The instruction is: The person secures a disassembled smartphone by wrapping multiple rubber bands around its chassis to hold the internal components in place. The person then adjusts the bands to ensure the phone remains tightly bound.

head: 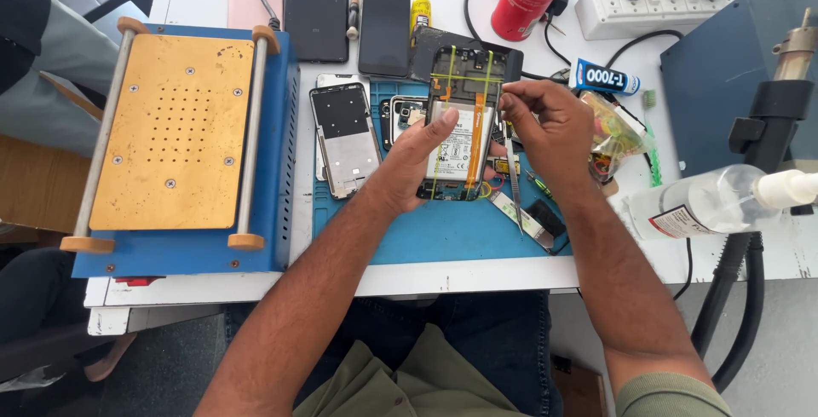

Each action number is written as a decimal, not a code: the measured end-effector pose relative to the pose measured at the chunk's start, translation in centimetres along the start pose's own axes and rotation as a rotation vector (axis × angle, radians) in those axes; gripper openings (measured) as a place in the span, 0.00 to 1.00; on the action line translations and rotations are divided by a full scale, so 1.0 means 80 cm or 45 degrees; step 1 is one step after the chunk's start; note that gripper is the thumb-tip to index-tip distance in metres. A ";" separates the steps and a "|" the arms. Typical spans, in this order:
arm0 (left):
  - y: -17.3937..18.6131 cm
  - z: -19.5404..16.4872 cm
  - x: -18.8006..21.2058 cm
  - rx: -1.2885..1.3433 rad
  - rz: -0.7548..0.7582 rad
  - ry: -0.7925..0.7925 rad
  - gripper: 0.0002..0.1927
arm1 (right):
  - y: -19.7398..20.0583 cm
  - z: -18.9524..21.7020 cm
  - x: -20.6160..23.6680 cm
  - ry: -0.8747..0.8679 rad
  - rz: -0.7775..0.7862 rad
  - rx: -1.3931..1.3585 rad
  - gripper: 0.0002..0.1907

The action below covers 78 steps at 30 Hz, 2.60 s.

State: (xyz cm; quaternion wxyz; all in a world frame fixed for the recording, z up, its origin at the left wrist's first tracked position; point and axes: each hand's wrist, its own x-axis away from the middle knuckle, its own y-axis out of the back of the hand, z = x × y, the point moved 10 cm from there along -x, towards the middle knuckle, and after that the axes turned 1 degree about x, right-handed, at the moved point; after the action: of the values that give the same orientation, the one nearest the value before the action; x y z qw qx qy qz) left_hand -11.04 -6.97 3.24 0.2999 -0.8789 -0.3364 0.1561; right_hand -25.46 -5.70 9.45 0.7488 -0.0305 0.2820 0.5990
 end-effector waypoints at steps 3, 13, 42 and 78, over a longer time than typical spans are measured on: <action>0.004 -0.001 0.001 0.010 -0.009 -0.012 0.34 | -0.003 0.022 0.003 0.193 0.012 0.368 0.10; -0.006 -0.016 0.006 0.319 0.119 -0.116 0.32 | -0.034 -0.004 -0.002 -0.479 0.420 -1.348 0.04; -0.018 0.001 0.000 -0.070 0.129 -0.022 0.27 | -0.038 -0.032 0.013 -0.457 0.482 -1.058 0.57; -0.034 0.083 0.035 -0.650 0.239 0.837 0.19 | -0.004 0.047 0.026 -0.138 0.583 -0.381 0.30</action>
State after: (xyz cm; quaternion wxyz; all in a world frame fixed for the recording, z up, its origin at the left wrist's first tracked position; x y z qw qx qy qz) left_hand -13.54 -0.66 -0.32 0.1485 -0.9548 -0.1692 -0.1940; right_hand -23.45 -2.51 11.54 0.5950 -0.0443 0.1495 0.7884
